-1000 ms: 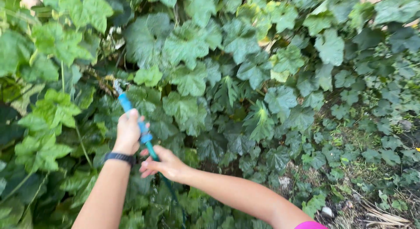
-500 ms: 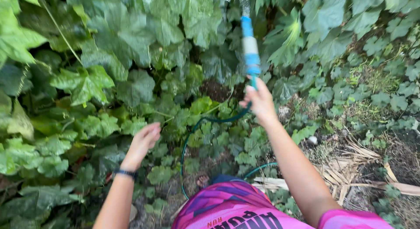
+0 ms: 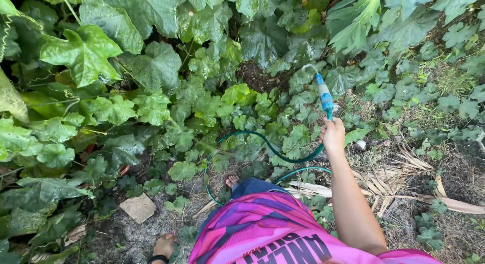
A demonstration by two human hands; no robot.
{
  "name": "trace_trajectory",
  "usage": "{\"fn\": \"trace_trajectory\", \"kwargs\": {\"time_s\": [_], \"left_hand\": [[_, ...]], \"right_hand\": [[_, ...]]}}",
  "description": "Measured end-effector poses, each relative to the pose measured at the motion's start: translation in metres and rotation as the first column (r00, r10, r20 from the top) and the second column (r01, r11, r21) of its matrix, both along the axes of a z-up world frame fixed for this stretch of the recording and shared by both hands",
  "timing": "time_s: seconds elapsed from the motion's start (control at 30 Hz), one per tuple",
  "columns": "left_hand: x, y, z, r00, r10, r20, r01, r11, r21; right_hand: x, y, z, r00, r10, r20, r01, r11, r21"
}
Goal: The person waters various green leafy plants in a garden using a garden hose with a spray nozzle.
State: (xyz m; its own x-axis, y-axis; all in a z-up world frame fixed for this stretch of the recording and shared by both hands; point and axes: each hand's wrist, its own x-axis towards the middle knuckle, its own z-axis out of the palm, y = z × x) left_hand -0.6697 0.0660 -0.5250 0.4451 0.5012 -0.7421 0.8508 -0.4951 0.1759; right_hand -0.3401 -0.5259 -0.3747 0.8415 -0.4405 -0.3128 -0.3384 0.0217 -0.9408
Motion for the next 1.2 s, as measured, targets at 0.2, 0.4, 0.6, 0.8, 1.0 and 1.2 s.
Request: {"fn": "trace_trajectory", "kwargs": {"time_s": [0.2, 0.4, 0.6, 0.8, 1.0, 1.2], "left_hand": [[0.012, -0.013, -0.015, 0.988, 0.121, 0.101, -0.105, 0.984, -0.145], [0.032, -0.013, 0.007, 0.972, 0.171, 0.159, -0.15, 0.979, -0.136], [0.033, -0.023, 0.025, 0.99, 0.142, 0.008, -0.141, 0.986, -0.087], [0.019, -0.022, 0.011, 0.994, 0.07, -0.088, -0.075, 0.996, -0.054], [0.026, -0.023, 0.019, 0.988, 0.1, -0.118, -0.108, 0.992, -0.065], [0.038, -0.022, 0.023, 0.99, 0.107, -0.088, -0.114, 0.99, -0.083]], "right_hand": [[0.007, 0.024, 0.026, 0.994, 0.1, 0.042, -0.099, 0.995, -0.019], [0.016, 0.049, 0.051, 0.972, 0.132, 0.195, -0.132, 0.991, -0.017], [0.03, 0.058, 0.071, 0.957, 0.107, 0.27, -0.109, 0.994, -0.006], [0.03, 0.061, 0.075, 0.972, 0.101, 0.212, -0.102, 0.995, -0.006], [0.032, 0.051, 0.077, 0.968, 0.028, 0.25, -0.031, 0.999, 0.009], [0.042, 0.048, 0.09, 0.945, -0.028, 0.326, 0.022, 1.0, 0.021]]}}
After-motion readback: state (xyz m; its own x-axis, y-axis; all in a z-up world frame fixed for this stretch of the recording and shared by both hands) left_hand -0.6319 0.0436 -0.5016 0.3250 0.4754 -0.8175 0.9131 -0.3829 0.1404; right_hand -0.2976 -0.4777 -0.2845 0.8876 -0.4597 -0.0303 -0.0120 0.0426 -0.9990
